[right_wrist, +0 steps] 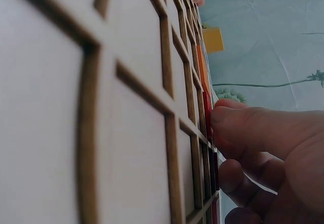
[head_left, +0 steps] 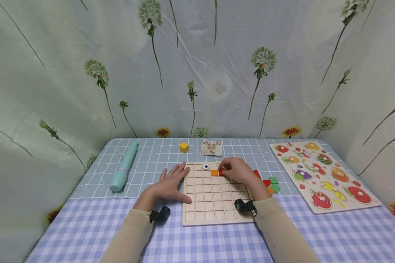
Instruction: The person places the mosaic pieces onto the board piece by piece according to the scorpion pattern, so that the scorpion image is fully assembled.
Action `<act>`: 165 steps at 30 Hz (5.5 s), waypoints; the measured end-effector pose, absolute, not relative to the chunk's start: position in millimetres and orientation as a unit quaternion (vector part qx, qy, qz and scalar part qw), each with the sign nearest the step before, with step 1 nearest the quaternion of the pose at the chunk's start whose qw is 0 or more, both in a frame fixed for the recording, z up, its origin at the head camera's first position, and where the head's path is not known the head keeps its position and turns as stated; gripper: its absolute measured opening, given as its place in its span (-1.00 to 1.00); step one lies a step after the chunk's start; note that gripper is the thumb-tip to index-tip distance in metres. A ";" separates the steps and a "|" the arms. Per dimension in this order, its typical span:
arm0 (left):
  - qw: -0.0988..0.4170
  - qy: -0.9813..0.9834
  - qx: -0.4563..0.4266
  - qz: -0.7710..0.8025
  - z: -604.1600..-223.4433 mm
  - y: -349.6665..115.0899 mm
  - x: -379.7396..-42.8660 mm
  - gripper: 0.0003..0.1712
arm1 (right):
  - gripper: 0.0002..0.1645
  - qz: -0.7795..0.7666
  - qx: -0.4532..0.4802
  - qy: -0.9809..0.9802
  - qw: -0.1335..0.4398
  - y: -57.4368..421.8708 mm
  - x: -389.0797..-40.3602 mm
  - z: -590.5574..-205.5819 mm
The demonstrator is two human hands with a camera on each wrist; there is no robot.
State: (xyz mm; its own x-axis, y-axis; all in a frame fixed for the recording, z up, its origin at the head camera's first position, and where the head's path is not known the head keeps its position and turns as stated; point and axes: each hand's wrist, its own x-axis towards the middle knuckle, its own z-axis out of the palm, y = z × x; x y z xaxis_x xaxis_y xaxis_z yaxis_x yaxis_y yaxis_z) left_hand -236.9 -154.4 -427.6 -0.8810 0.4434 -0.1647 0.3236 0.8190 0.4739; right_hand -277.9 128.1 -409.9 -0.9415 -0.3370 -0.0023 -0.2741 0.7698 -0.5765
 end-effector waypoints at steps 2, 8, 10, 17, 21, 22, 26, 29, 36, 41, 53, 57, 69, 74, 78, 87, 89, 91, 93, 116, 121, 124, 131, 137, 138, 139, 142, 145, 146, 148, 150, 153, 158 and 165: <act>0.135 0.944 0.204 0.221 -428.3 -154.8 -237.5 0.41 | -0.88 -0.299 -0.162 0.938 0.057 128.0 -277.4 -409.3; 0.138 0.945 0.203 0.219 -429.9 -155.0 -238.8 0.42 | -0.86 -0.311 -0.169 0.933 0.069 130.6 -277.4 -407.6; 0.139 0.945 0.201 0.218 -429.3 -154.5 -238.4 0.41 | -0.82 -0.313 -0.174 0.931 0.074 133.2 -278.1 -407.9; 0.136 0.944 0.200 0.223 -428.1 -153.3 -237.5 0.41 | -0.73 -0.312 -0.200 0.925 0.087 146.0 -278.0 -404.9; 0.135 0.944 0.202 0.224 -427.5 -153.2 -237.6 0.41 | -0.73 -0.325 -0.210 0.917 0.101 152.2 -276.5 -400.0; 0.135 0.944 0.202 0.224 -427.1 -153.1 -237.3 0.41 | -0.73 -0.327 -0.211 0.915 0.103 153.7 -276.1 -398.9; 0.135 0.944 0.200 0.224 -426.3 -152.7 -237.1 0.41 | -0.70 -0.339 -0.205 0.911 0.113 161.3 -274.8 -393.3; 0.135 0.945 0.201 0.222 -426.8 -152.6 -237.3 0.40 | -0.67 -0.352 -0.197 0.907 0.119 169.1 -274.8 -389.7; 0.136 0.945 0.199 0.220 -427.2 -152.5 -237.6 0.41 | -0.65 -0.349 -0.179 0.913 0.108 189.1 -277.8 -387.1; 0.136 0.945 0.201 0.219 -426.9 -153.4 -237.5 0.40 | -0.65 -0.343 -0.185 0.915 0.103 198.9 -277.5 -387.3; 0.138 0.944 0.202 0.223 -426.6 -154.2 -237.4 0.41 | -0.64 -0.324 -0.159 0.925 0.117 212.3 -279.8 -391.6; 0.136 0.943 0.202 0.225 -426.3 -155.0 -237.3 0.41 | -0.65 -0.312 -0.153 0.931 0.112 215.3 -280.3 -394.2; 0.136 0.945 0.203 0.217 -428.2 -154.3 -238.7 0.41 | -0.66 -0.299 -0.146 0.936 0.117 224.0 -278.1 -398.4; 0.136 0.945 0.202 0.219 -427.3 -154.8 -239.4 0.41 | -0.66 -0.293 -0.150 0.936 0.121 225.4 -279.9 -399.2; 0.136 0.944 0.202 0.220 -427.2 -155.3 -238.6 0.41 | -0.65 -0.294 -0.141 0.937 0.127 225.2 -279.5 -401.2; 0.136 0.944 0.203 0.221 -429.0 -155.8 -237.1 0.41 | -0.65 -0.304 -0.138 0.934 0.126 224.8 -278.7 -405.6; 0.136 0.944 0.203 0.221 -429.4 -155.7 -237.2 0.41 | -0.66 -0.304 -0.136 0.934 0.127 224.6 -278.3 -405.9; 0.136 0.944 0.203 0.220 -429.6 -155.4 -237.5 0.41 | -0.66 -0.306 -0.133 0.934 0.128 224.4 -278.0 -405.7; 0.136 0.944 0.203 0.220 -429.8 -155.1 -237.9 0.41 | -0.67 -0.306 -0.130 0.934 0.128 224.4 -278.0 -405.6; 0.137 0.943 0.209 0.220 -428.2 -154.7 -237.7 0.40 | -0.65 -0.303 -0.132 0.935 0.127 223.9 -279.0 -407.2; 0.136 0.943 0.207 0.220 -427.4 -155.1 -237.3 0.41 | -0.62 -0.297 -0.131 0.937 0.132 223.9 -280.8 -407.4; 0.137 0.944 0.206 0.218 -427.7 -155.2 -237.4 0.41 | -0.63 -0.296 -0.133 0.937 0.131 224.2 -281.4 -407.2; 0.134 0.944 0.208 0.217 -428.4 -155.2 -238.3 0.41 | -0.74 -0.304 -0.127 0.938 0.110 226.4 -282.1 -408.3; 0.136 0.944 0.208 0.216 -428.2 -155.2 -238.4 0.41 | -0.84 -0.329 -0.114 0.932 0.100 227.5 -282.8 -406.4; 0.136 0.944 0.207 0.217 -427.9 -155.2 -238.2 0.41 | -0.86 -0.337 -0.113 0.929 0.100 227.9 -282.8 -406.0; 0.136 0.944 0.207 0.217 -427.7 -155.1 -238.1 0.41 | -0.87 -0.345 -0.114 0.926 0.099 228.4 -282.8 -405.7; 0.137 0.944 0.206 0.218 -427.1 -155.0 -237.7 0.41 | -0.88 -0.369 -0.120 0.917 0.095 229.8 -283.2 -406.2; 0.137 0.944 0.205 0.217 -427.3 -155.3 -238.0 0.41 | -0.88 -0.379 -0.130 0.913 0.082 229.9 -284.1 -406.4; 0.136 0.945 0.205 0.216 -427.7 -155.3 -238.1 0.41 | -0.87 -0.380 -0.131 0.912 0.080 229.5 -284.3 -406.3; 0.136 0.945 0.206 0.216 -428.2 -155.2 -238.3 0.41 | -0.86 -0.380 -0.130 0.912 0.076 228.8 -284.2 -405.6; 0.136 0.945 0.206 0.216 -428.8 -155.0 -238.4 0.41 | -0.85 -0.377 -0.127 0.914 0.075 227.7 -283.9 -404.6; 0.136 0.945 0.206 0.215 -428.6 -154.6 -238.4 0.41 | -0.81 -0.377 -0.119 0.915 0.077 225.5 -282.8 -402.7; 0.141 0.944 0.205 0.217 -427.1 -155.2 -238.3 0.42 | -0.71 -0.398 -0.124 0.905 0.084 220.1 -281.3 -401.2; 0.143 0.943 0.204 0.220 -426.1 -155.1 -238.2 0.42 | -0.66 -0.411 -0.134 0.897 0.092 209.1 -282.0 -404.7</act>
State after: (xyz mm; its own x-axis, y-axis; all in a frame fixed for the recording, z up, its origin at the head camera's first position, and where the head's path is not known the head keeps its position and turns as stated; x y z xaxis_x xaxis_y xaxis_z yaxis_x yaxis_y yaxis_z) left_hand -238.2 -155.1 -426.1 -0.8759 0.4475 -0.1805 0.3216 0.8203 0.4729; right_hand -282.0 209.1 -404.7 -0.9475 -0.3150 -0.0547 -0.1644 0.6266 -0.7618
